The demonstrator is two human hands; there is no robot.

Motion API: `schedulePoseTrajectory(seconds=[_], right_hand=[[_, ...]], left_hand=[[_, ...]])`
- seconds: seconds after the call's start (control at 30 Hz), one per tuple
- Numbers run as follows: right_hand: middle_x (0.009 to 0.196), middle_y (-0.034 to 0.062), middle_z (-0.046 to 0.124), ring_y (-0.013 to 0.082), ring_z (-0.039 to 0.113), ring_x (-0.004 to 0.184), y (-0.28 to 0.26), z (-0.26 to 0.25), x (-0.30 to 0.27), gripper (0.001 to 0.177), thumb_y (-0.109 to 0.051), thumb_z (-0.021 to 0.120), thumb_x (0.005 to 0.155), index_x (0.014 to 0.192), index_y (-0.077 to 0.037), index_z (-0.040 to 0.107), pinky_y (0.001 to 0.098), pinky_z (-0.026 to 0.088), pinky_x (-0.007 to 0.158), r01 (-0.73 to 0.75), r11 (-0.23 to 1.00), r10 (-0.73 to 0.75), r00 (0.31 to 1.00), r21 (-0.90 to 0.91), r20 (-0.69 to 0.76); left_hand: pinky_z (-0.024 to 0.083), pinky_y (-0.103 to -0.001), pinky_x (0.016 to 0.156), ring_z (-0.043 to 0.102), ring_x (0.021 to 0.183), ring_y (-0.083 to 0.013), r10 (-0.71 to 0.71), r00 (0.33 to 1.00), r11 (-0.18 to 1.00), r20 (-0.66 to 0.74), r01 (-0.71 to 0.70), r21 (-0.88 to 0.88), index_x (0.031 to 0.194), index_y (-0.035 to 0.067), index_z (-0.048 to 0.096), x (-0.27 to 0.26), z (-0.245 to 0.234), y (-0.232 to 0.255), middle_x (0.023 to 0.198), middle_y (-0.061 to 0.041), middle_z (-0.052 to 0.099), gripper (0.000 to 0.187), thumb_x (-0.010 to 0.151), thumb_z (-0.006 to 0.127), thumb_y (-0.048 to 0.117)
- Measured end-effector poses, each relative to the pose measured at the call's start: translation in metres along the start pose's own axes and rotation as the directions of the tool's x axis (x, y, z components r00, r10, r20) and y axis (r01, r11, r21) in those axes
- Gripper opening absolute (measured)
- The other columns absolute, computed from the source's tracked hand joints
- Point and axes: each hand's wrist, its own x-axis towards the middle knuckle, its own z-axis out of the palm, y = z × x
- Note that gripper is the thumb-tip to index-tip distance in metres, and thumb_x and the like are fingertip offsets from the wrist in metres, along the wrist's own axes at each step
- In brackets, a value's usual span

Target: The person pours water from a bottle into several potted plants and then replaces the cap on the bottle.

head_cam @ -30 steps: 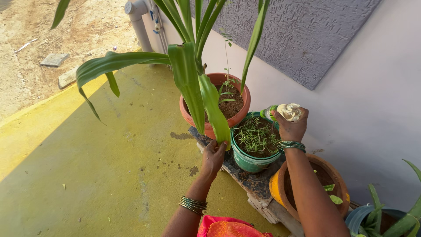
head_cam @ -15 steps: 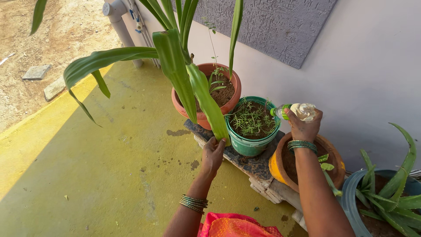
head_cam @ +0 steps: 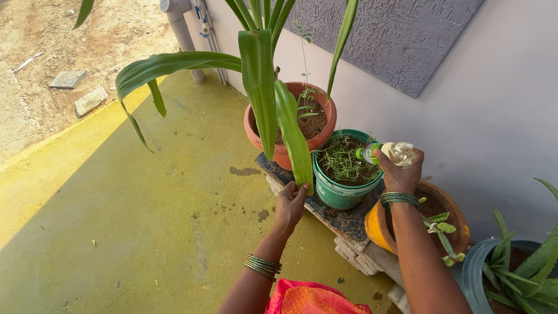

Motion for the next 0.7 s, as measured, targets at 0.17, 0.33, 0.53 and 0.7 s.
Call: schedulePoseTrajectory(seconds=[0.17,0.33,0.53,0.7], right_hand=[[0.113,0.0112,0.068,0.0167,0.070,0.100,0.008,0.015,0.013,0.072,-0.027,0.098,0.079,0.124,-0.004,0.047,0.0299,0.063,0.085,0.142,0.987,-0.139,0.989,-0.077,0.044],[0.113,0.0109,0.067,0.0168,0.070,0.100,0.007,0.027,0.031,0.071,-0.029,0.097,0.078,0.123,-0.004,0.047,0.0305,0.063,0.083,0.128,0.992,-0.127,0.989,-0.014,0.080],[0.116,0.0122,0.066,0.0174,0.070,0.104,0.012,0.027,0.057,0.072,-0.029,0.097,0.080,0.124,-0.004,0.046,0.0314,0.063,0.089,0.172,0.981,-0.164,0.983,-0.093,0.085],[0.115,0.0119,0.068,0.0168,0.070,0.103,0.015,0.016,0.075,0.074,-0.033,0.097,0.079,0.125,-0.004,0.047,0.0307,0.062,0.089,0.136,0.983,-0.131,0.990,-0.123,0.048]], left_hand=[[0.051,-0.032,0.084,0.062,0.088,-0.0152,-0.047,0.999,0.998,-0.011,0.048,0.051,0.111,0.000,0.068,0.007,0.003,0.002,0.097,-0.009,0.072,0.034,0.102,0.060,0.031],[0.052,-0.037,0.090,0.065,0.095,-0.0195,-0.079,0.997,0.995,0.000,0.079,0.068,0.117,-0.001,0.066,0.023,0.010,-0.001,0.105,-0.012,0.074,0.035,0.102,0.058,0.031],[0.050,-0.038,0.099,0.068,0.111,-0.0219,-0.068,0.998,0.995,0.016,0.067,0.076,0.126,0.000,0.063,0.043,0.021,-0.003,0.118,-0.013,0.073,0.038,0.100,0.058,0.027],[0.052,-0.040,0.100,0.070,0.113,-0.0266,-0.107,0.994,0.986,0.008,0.105,0.133,0.128,-0.002,0.064,0.050,0.029,0.003,0.119,-0.016,0.074,0.041,0.100,0.059,0.027]])
